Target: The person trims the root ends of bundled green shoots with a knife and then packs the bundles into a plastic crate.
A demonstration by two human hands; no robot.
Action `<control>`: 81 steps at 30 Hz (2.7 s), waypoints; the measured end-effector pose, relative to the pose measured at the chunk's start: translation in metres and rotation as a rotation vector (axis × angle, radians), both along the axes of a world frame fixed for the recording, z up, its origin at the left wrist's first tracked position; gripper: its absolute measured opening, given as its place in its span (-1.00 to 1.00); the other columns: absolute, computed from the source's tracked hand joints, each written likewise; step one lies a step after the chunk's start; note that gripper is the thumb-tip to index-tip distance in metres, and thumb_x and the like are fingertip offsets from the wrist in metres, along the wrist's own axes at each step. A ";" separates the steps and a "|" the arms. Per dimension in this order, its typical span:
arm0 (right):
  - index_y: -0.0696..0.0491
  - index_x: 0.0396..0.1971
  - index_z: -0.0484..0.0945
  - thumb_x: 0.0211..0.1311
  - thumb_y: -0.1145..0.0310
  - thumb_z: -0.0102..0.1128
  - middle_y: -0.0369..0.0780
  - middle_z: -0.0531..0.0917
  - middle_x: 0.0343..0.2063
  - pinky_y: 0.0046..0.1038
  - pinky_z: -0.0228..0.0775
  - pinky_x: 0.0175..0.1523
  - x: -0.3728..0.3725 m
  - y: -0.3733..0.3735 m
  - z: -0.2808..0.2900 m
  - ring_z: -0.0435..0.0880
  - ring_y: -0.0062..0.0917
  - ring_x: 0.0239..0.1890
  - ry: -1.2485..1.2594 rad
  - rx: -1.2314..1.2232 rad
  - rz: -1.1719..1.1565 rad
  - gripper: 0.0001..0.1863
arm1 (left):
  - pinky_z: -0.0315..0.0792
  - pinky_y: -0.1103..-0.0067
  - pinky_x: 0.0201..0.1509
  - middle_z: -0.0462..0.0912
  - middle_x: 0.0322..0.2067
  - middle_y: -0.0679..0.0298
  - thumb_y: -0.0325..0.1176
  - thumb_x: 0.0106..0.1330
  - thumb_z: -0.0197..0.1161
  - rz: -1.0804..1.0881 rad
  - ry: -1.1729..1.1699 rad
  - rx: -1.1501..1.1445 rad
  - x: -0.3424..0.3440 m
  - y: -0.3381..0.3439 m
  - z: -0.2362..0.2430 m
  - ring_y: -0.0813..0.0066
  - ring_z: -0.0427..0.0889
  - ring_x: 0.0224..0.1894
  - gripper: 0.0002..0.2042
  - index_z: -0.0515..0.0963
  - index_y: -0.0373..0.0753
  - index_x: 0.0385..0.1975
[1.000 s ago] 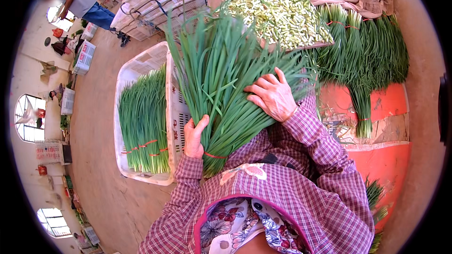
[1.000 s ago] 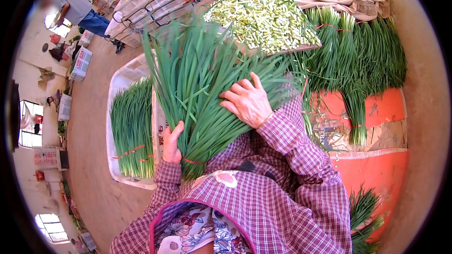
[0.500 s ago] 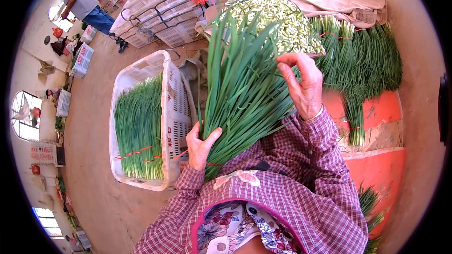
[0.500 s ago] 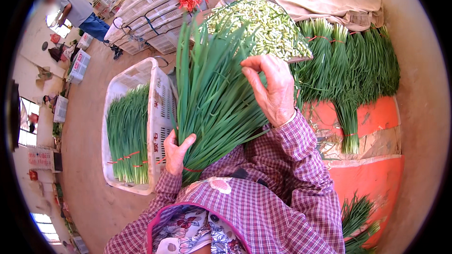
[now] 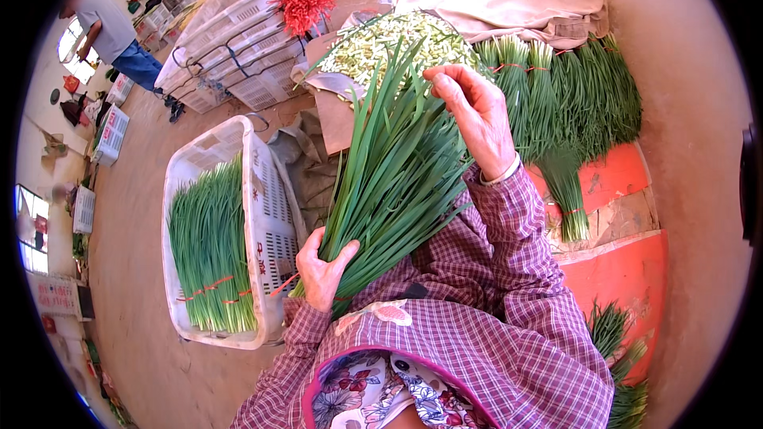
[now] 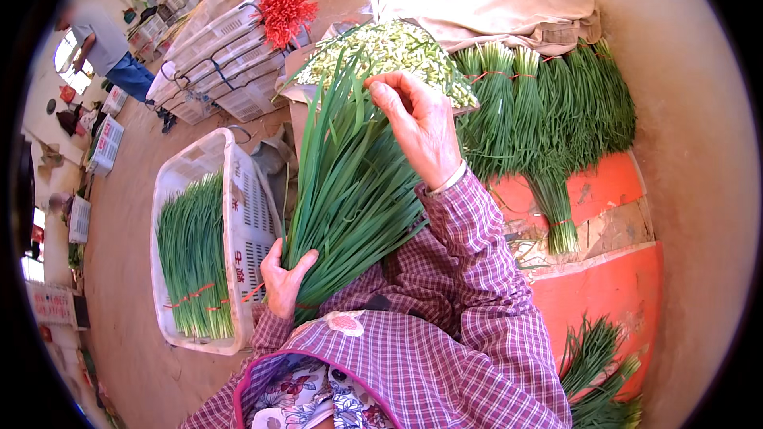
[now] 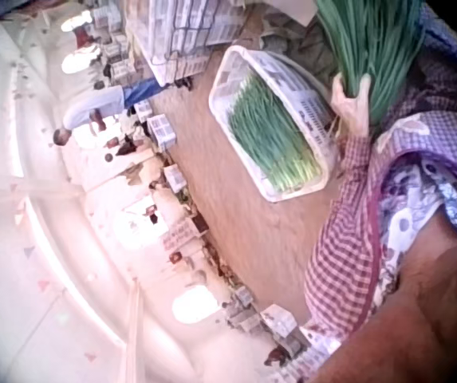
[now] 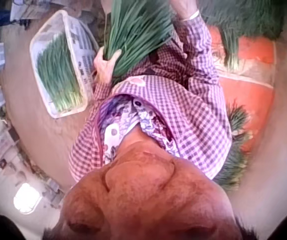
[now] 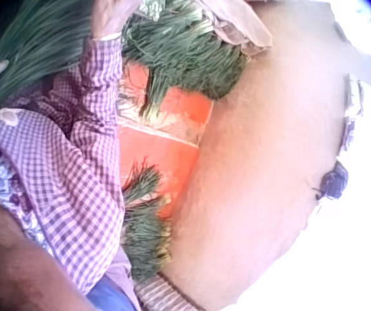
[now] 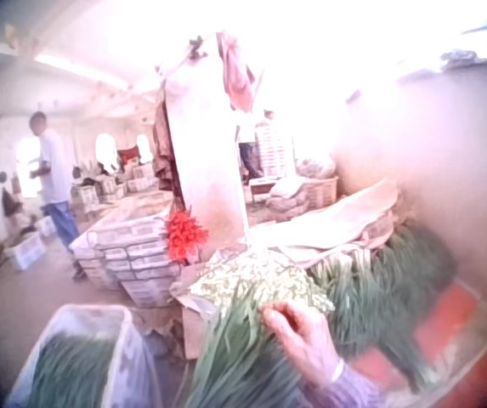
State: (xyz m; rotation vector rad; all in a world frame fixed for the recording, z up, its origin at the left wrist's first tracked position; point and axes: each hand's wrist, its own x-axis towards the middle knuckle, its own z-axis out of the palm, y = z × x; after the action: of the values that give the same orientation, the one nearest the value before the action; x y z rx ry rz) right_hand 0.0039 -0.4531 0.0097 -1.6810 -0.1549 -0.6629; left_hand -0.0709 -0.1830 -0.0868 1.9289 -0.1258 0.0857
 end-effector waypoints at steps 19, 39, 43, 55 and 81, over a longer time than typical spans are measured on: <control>0.12 -0.15 0.52 0.30 0.09 -0.06 -0.31 0.58 -0.45 -0.66 0.33 -0.33 0.029 -0.034 0.007 0.45 -0.71 -0.46 -0.029 0.328 -0.057 -0.60 | 0.42 0.60 -0.30 0.62 -0.47 0.22 -0.37 0.01 0.40 -0.014 -0.068 0.015 0.003 0.004 -0.010 0.57 0.54 -0.44 -0.70 0.50 -0.38 -0.32; 0.11 -0.58 0.52 0.05 0.24 0.26 -0.44 0.45 -0.68 -0.65 0.15 -0.47 0.062 0.000 -0.012 0.33 -0.77 -0.59 -0.003 0.083 0.010 -0.76 | 0.42 0.63 -0.27 0.62 -0.43 0.26 -0.44 0.05 0.36 -0.036 -0.014 -0.017 0.004 0.005 -0.007 0.62 0.51 -0.40 -0.74 0.50 -0.38 -0.29; 0.10 -0.39 0.61 0.08 0.21 0.25 -0.36 0.57 -0.53 -0.65 0.37 -0.35 0.077 -0.045 -0.006 0.46 -0.72 -0.51 -0.123 0.629 -0.122 -0.75 | 0.40 0.65 -0.19 0.60 -0.35 0.30 -0.50 0.08 0.32 -0.049 0.066 -0.128 0.004 0.005 -0.002 0.63 0.50 -0.35 -0.74 0.48 -0.40 -0.23; 0.15 -0.24 0.54 0.11 0.33 0.25 -0.39 0.58 -0.46 -0.70 0.35 -0.26 -0.028 -0.006 -0.033 0.48 -0.80 -0.41 0.264 0.325 0.260 -0.74 | 0.40 0.66 -0.18 0.59 -0.33 0.30 -0.50 0.09 0.31 -0.073 0.080 -0.151 0.009 0.010 -0.004 0.62 0.50 -0.34 -0.72 0.48 -0.37 -0.18; -0.18 -0.26 0.55 0.06 -0.08 0.05 -0.36 0.48 -0.46 -0.13 0.01 0.22 -0.003 0.054 -0.089 0.47 -0.49 -0.17 -0.116 -0.932 0.027 -0.65 | 0.39 0.60 -0.06 0.57 -0.20 0.31 -0.42 0.14 0.27 0.132 0.339 -0.489 0.043 0.066 0.045 0.56 0.53 -0.20 -0.69 0.48 -0.31 -0.11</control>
State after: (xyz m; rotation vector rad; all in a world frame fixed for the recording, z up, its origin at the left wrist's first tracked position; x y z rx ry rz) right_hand 0.0007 -0.3994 -0.0792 -2.5160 -0.6450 -0.7164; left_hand -0.0280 -0.1169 -0.0414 1.4361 0.2319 -0.1147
